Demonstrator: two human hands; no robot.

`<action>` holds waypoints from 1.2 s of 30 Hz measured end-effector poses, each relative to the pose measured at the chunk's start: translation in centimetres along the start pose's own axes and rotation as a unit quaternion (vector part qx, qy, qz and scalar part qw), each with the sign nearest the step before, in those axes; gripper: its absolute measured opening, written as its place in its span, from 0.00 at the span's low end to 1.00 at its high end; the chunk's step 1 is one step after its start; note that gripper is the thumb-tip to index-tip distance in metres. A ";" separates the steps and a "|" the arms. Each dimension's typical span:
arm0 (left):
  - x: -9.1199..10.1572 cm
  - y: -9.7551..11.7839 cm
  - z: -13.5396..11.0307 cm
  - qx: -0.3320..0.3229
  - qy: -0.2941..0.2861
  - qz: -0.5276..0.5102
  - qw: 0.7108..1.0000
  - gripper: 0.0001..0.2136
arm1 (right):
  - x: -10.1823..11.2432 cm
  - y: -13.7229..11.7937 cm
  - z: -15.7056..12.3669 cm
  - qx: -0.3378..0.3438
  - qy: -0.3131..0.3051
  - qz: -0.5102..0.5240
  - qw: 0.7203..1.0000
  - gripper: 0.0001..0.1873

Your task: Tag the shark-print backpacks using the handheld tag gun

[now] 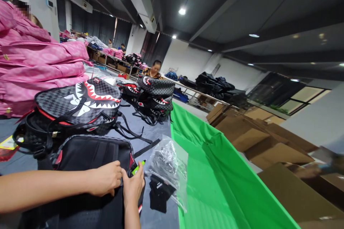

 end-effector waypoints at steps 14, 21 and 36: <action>-0.6 -1.2 -1.3 0.119 0.129 -0.019 0.984 0.15 | 6.5 -1.3 -2.1 -0.028 0.019 0.287 0.957 0.28; 1.1 -0.9 -2.5 0.127 0.132 -0.089 0.979 0.09 | 5.7 -3.7 -3.8 -0.091 -0.033 0.360 0.928 0.22; 0.6 -0.9 -4.0 0.102 0.217 -0.098 0.966 0.08 | 4.7 -2.7 -3.8 -0.103 -0.058 0.220 0.968 0.18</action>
Point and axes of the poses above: each hand's wrist, its own z-axis towards the middle knuckle, its own x-axis out of the back of the hand, y = z × x, the point moved 9 cm from there along z, towards the middle knuckle, and after that the axes turned 3 degrees about -x, right-handed, at the moved point
